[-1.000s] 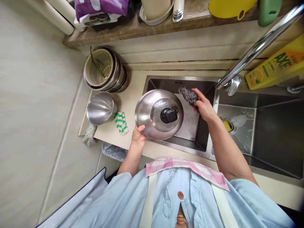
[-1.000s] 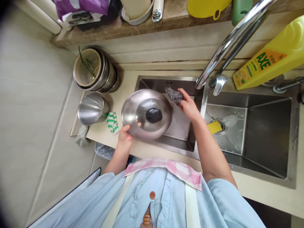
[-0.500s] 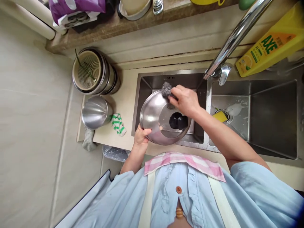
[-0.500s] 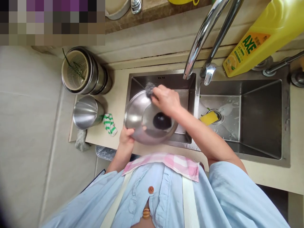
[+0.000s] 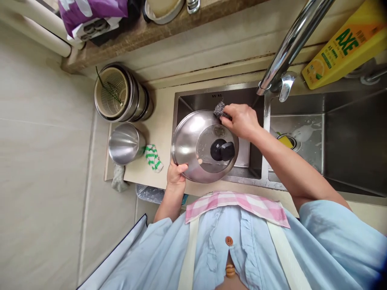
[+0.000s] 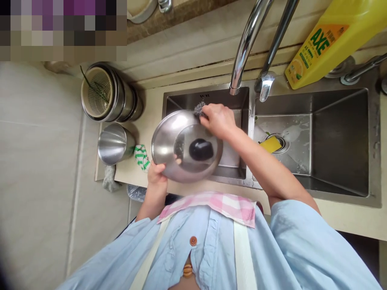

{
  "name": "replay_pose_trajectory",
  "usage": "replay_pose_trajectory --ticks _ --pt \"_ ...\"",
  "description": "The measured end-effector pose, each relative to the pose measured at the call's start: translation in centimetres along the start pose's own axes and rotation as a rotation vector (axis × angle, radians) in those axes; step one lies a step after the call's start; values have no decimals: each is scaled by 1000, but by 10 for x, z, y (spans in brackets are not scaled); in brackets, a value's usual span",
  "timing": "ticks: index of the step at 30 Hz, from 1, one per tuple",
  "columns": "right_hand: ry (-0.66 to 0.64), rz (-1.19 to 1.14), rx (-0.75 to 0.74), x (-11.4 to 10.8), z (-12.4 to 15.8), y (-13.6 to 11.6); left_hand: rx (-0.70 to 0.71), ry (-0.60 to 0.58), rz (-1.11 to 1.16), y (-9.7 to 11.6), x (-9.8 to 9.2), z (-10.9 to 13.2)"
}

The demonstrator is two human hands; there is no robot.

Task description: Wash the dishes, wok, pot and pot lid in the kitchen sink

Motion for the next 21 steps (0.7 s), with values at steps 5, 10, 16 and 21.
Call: replay_pose_trajectory --ticks 5,10,16,21 --pt "-78 1 -21 3 -2 -3 -10 13 14 -1 1 -1" --pt "-103 19 -22 1 -6 -5 -13 -12 3 1 1 -3" --pt "-68 -3 -28 7 -13 -8 -40 -36 -16 -2 1 -7" --pt "96 -106 46 -3 -11 36 38 -62 -12 4 -3 -7"
Point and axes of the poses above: each hand's wrist, its own z-axis away from the middle knuckle, its own x-axis out of the palm, y = z × x, the point moved 6 cm from there along -z, towards the middle knuckle, and after that the axes turned 5 degrees about -x, right-handed, at the moved point
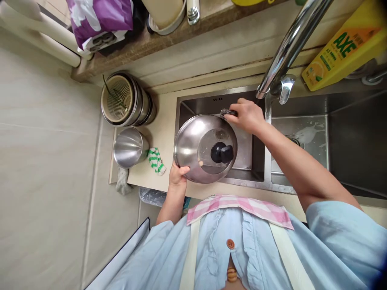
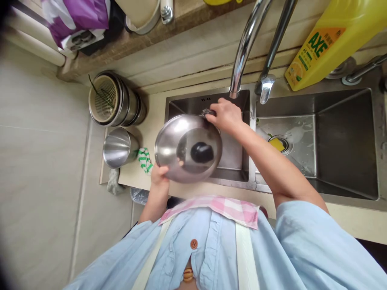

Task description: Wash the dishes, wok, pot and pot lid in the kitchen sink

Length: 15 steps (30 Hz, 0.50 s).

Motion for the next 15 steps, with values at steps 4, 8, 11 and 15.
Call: replay_pose_trajectory --ticks 4,8,11,15 --pt "166 -141 -15 -23 14 12 78 -6 -71 14 3 4" --pt "197 -264 -72 -30 24 -22 106 -104 -209 22 19 3" --pt "179 -247 -166 -33 21 -51 117 -191 -310 23 28 2" --pt "127 -121 -194 -33 12 -70 85 -252 -399 22 36 2"
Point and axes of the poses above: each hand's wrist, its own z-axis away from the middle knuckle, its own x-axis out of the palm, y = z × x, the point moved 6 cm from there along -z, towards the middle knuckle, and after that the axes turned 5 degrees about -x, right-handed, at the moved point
